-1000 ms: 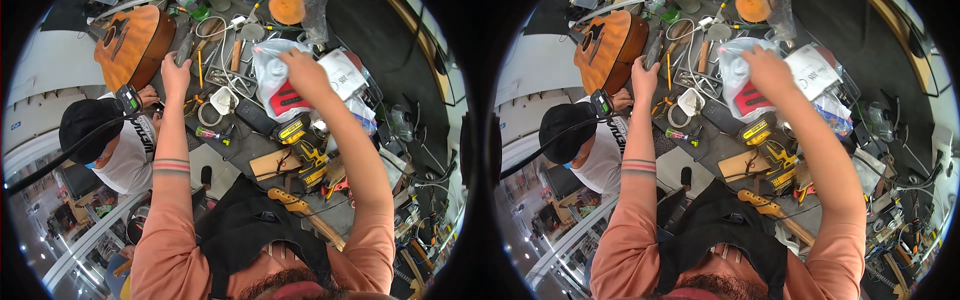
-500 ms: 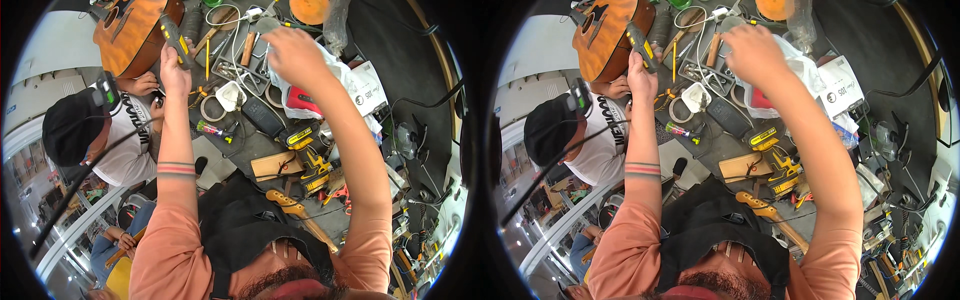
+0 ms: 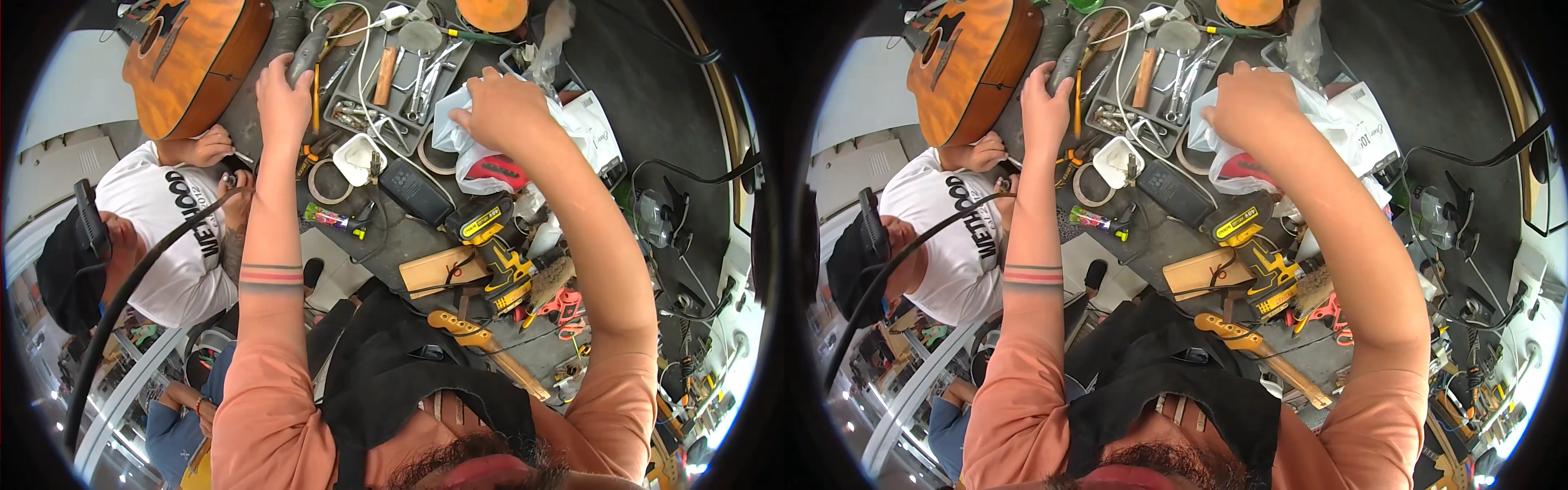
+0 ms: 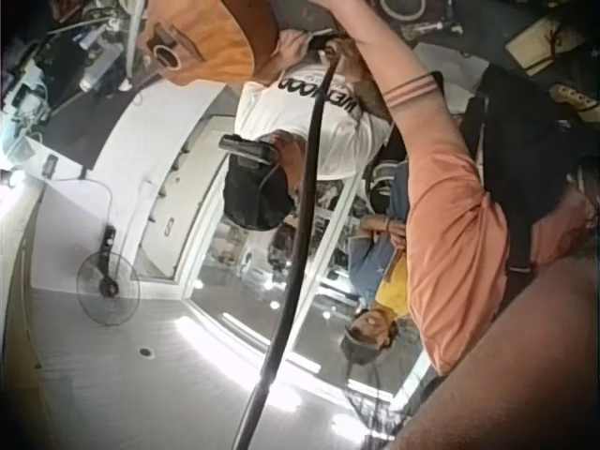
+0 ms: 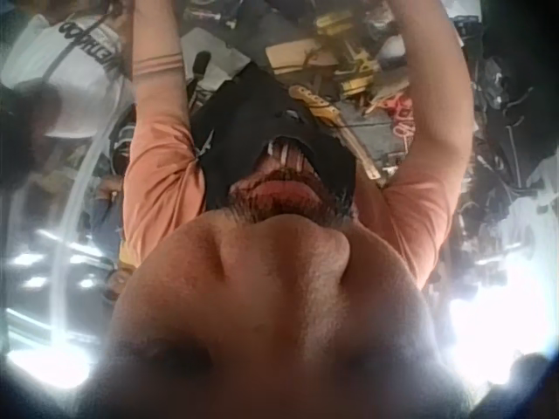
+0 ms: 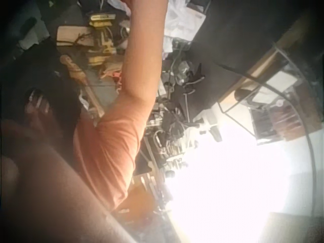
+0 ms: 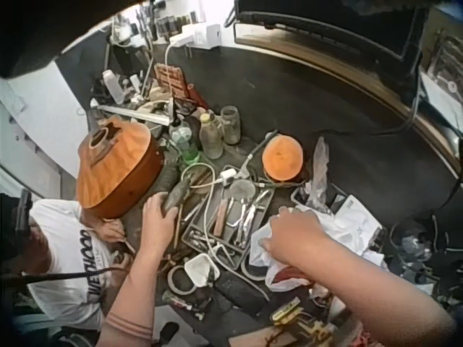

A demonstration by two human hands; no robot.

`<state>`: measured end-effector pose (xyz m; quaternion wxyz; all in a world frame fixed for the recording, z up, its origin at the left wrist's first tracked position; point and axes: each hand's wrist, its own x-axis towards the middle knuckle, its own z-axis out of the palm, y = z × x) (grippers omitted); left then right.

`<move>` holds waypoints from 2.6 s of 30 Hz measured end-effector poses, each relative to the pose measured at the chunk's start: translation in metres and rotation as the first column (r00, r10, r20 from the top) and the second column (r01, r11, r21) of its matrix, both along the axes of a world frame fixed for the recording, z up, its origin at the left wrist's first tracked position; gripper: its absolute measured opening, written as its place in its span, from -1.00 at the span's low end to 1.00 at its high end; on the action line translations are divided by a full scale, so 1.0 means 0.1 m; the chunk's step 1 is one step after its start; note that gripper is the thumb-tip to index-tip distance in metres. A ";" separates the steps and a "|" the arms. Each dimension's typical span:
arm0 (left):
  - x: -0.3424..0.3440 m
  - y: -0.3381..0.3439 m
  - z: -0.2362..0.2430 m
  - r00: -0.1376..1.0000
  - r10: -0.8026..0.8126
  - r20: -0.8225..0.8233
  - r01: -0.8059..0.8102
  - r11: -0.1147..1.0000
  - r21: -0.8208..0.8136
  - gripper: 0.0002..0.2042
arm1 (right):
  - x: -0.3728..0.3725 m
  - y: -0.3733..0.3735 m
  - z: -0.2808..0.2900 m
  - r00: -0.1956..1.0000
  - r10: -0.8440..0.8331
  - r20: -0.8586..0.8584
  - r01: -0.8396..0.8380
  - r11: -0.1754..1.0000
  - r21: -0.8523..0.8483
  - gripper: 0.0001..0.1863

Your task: The person handles a guitar neck, inspecting the fretboard and discussing it with a coworker. They then use a handheld power router to shape the edges of the guitar neck, moving the tool along the wood to smooth the profile.

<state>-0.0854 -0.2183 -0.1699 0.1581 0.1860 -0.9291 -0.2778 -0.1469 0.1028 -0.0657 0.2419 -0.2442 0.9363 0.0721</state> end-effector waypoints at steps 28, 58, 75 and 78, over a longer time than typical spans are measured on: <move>-1.36 1.01 -0.07 0.891 -0.164 -0.424 0.388 0.761 0.520 -0.66 | -0.08 0.13 -0.60 0.967 -0.247 -0.061 0.019 0.309 -0.951 -0.42; -0.82 1.38 0.26 0.882 -0.466 -0.067 0.471 0.874 0.121 -0.59 | -0.81 0.60 -0.81 0.921 -0.387 -0.040 0.220 0.603 -0.767 -0.19; -0.76 1.02 -0.01 0.934 -0.200 -0.297 0.222 0.974 0.043 -0.59 | -1.40 0.07 -0.86 0.945 -0.314 -0.092 0.287 0.931 -0.228 -0.53; -0.75 0.98 -0.05 0.942 -0.185 -0.279 0.211 0.975 0.066 -0.55 | -1.49 -0.06 -0.80 0.939 -0.342 -0.036 0.342 0.940 -0.012 -0.53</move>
